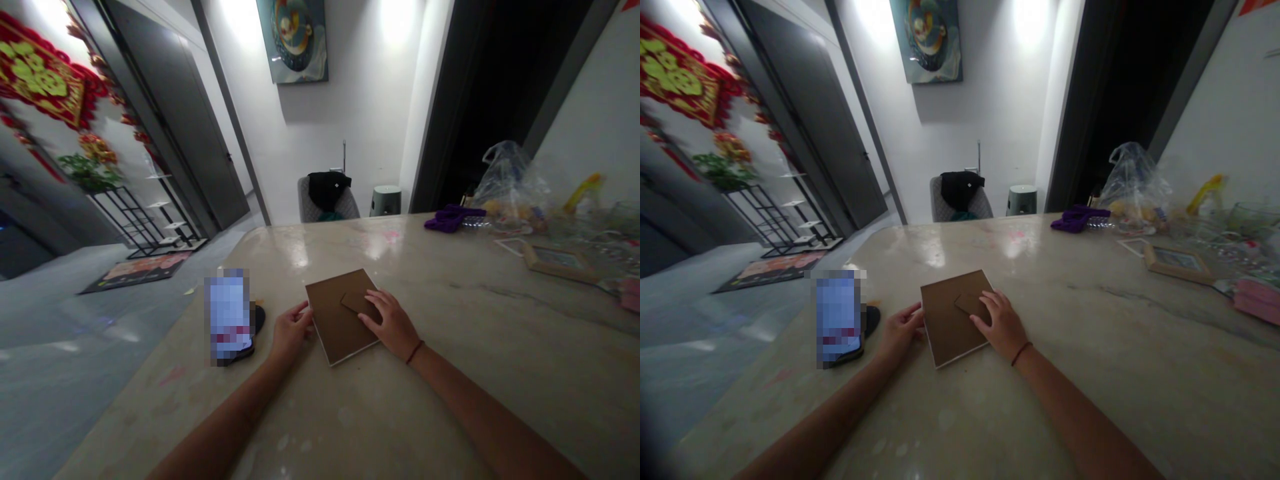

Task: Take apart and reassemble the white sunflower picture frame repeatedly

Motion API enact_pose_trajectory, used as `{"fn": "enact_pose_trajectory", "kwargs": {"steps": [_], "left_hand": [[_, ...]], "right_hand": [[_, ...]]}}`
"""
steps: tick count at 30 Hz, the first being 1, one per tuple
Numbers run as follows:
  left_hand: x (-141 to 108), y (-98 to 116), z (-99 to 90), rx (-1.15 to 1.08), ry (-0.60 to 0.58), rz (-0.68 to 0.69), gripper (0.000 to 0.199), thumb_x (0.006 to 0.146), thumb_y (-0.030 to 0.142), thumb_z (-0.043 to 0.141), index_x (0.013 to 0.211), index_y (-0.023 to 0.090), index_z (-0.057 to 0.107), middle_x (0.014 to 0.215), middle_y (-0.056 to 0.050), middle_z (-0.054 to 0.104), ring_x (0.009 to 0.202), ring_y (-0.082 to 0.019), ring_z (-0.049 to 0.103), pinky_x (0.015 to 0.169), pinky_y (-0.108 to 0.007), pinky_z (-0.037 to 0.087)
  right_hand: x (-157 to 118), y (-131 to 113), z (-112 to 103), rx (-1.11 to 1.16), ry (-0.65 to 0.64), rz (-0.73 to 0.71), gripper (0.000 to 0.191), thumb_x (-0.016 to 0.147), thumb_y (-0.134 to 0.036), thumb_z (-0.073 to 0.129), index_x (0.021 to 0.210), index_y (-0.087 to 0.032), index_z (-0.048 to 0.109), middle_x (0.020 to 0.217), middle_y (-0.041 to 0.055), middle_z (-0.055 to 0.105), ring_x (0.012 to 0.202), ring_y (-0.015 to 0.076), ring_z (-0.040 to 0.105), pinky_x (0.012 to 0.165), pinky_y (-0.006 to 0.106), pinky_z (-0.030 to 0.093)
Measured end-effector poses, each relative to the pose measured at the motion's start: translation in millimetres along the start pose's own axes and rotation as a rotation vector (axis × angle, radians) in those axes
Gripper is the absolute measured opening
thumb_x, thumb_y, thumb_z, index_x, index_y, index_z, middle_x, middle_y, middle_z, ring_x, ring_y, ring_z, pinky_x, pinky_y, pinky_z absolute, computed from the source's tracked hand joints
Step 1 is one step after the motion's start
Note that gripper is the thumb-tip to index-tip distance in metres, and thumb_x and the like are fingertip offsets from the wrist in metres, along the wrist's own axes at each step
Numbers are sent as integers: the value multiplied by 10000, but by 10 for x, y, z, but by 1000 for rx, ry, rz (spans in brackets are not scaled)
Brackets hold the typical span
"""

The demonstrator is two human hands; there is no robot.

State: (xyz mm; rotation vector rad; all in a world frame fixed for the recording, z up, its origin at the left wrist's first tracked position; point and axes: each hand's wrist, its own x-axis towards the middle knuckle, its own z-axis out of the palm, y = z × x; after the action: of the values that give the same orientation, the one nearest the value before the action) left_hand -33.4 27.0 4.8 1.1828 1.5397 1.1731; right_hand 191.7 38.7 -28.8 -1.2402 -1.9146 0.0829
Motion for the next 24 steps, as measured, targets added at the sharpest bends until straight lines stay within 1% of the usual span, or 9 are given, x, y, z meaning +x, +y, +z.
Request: {"fn": "enact_pose_trajectory", "kwargs": {"steps": [4,7,10,15,20,22,24], "left_hand": [[22,-17,-1,-48,-6,-21,612,635,406,673,1154,97,571,654,-24,684,456,-102,573,433,-196,412],[22,-5,1,-80,-9,-41,630,612,396,700,1147,89,572,659,-26,687,459,-97,571,435,-193,418],[27,-3,-12,-96,-20,-46,642,603,398,712,1146,86,568,670,-31,692,466,-96,574,437,-190,423],[60,-32,-57,-111,-71,-40,651,606,424,709,1143,87,567,708,-60,699,560,-122,623,486,-194,450],[72,-48,-49,-76,-88,-5,648,647,445,665,1172,89,534,817,-93,701,657,-150,648,505,-205,463],[59,-50,-34,-57,-125,17,672,661,438,650,1215,94,490,911,-109,691,727,-164,652,528,-216,476],[37,-49,-23,-27,-191,63,713,635,403,679,1251,121,456,1022,-114,663,796,-172,647,601,-243,504]], "right_hand": [[-1,7,8,26,0,0,357,792,-392,540,1074,-178,586,1153,96,585,1149,249,464,983,463,393],[-6,7,9,38,20,-2,350,793,-396,539,1075,-196,589,1154,88,585,1149,251,467,980,475,392],[-8,11,8,35,24,-3,358,791,-397,541,1078,-190,591,1161,91,583,1154,255,462,982,471,392],[0,11,0,35,34,4,362,793,-400,538,1077,-181,592,1150,94,590,1148,253,468,984,467,392],[8,1,-2,29,32,26,372,792,-400,535,1064,-153,598,1131,116,597,1140,244,477,984,443,394],[10,11,5,20,29,40,367,793,-404,530,1055,-157,603,1127,114,598,1130,242,485,979,443,396],[12,31,15,8,27,65,360,794,-408,526,1042,-161,609,1117,115,604,1104,241,504,965,445,403]]}}
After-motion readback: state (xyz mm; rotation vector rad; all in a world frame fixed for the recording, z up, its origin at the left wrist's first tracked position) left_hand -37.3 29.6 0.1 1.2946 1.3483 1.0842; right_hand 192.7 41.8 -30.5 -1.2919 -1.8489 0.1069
